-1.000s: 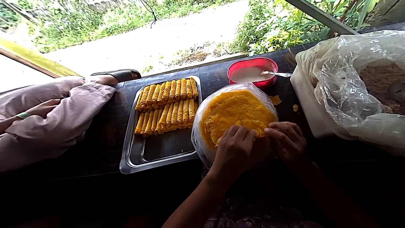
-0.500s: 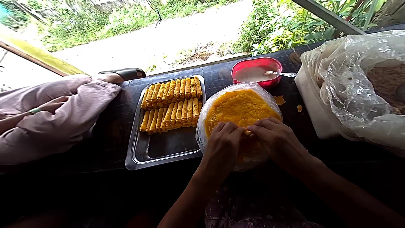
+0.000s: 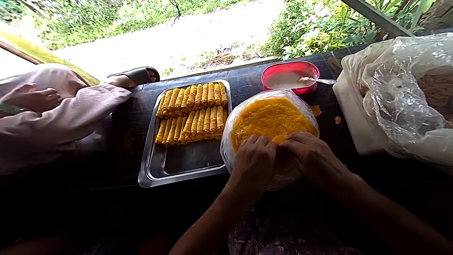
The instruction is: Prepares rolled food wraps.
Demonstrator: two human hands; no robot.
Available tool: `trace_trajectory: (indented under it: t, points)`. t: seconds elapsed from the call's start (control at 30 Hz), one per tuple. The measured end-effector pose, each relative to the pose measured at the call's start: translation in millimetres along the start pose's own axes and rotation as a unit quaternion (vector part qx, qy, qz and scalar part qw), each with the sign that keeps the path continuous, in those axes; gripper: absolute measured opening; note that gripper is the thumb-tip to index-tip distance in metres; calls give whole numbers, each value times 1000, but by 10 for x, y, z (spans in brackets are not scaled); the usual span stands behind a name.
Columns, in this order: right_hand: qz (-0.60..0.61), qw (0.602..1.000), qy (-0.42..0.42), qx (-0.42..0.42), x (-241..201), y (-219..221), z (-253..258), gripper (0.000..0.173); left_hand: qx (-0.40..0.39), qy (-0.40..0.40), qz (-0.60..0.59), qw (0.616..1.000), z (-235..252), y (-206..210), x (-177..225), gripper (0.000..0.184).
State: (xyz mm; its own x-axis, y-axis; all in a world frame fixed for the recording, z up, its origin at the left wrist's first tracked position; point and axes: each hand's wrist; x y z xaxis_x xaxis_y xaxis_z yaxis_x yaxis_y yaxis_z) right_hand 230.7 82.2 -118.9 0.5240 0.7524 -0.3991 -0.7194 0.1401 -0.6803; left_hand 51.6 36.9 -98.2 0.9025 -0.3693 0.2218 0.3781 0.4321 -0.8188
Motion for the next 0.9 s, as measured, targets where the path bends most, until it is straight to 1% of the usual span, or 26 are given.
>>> trace_trajectory:
  t: [0.23,0.4,0.57,0.73,0.8,0.83,0.9]
  points:
    - [15,999,-12,-28,61,-8,33,9,14,39,34,999,11,38,26,17]
    - [25,998,-29,-47,89,-26,70,6,-1,64,25,998,45,40,-4,17]
    - [31,997,-41,-56,110,-31,100,7,-7,79,15,997,51,36,-38,15]
    - [31,997,-45,-56,121,-92,97,9,12,72,-31,997,1,24,-125,11]
    - [48,997,-25,-50,137,-136,63,18,14,53,-59,997,-28,-31,-144,20]
    - [53,998,-12,-43,147,-147,38,19,19,44,-72,996,-49,-46,-148,21]
    - [68,998,9,-11,164,-141,-15,12,34,30,-93,995,-91,-44,-158,17]
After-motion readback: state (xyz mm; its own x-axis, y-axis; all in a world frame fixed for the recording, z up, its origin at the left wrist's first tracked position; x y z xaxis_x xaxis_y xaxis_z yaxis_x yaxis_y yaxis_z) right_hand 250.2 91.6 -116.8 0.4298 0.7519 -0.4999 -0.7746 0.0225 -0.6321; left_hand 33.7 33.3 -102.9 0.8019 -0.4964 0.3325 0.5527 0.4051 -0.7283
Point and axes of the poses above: each hand's wrist, its own z-axis towards the middle knuckle, its own y-axis out of the palm, x = y × z, and after that the axes turned 14 degrees about x, right-handed
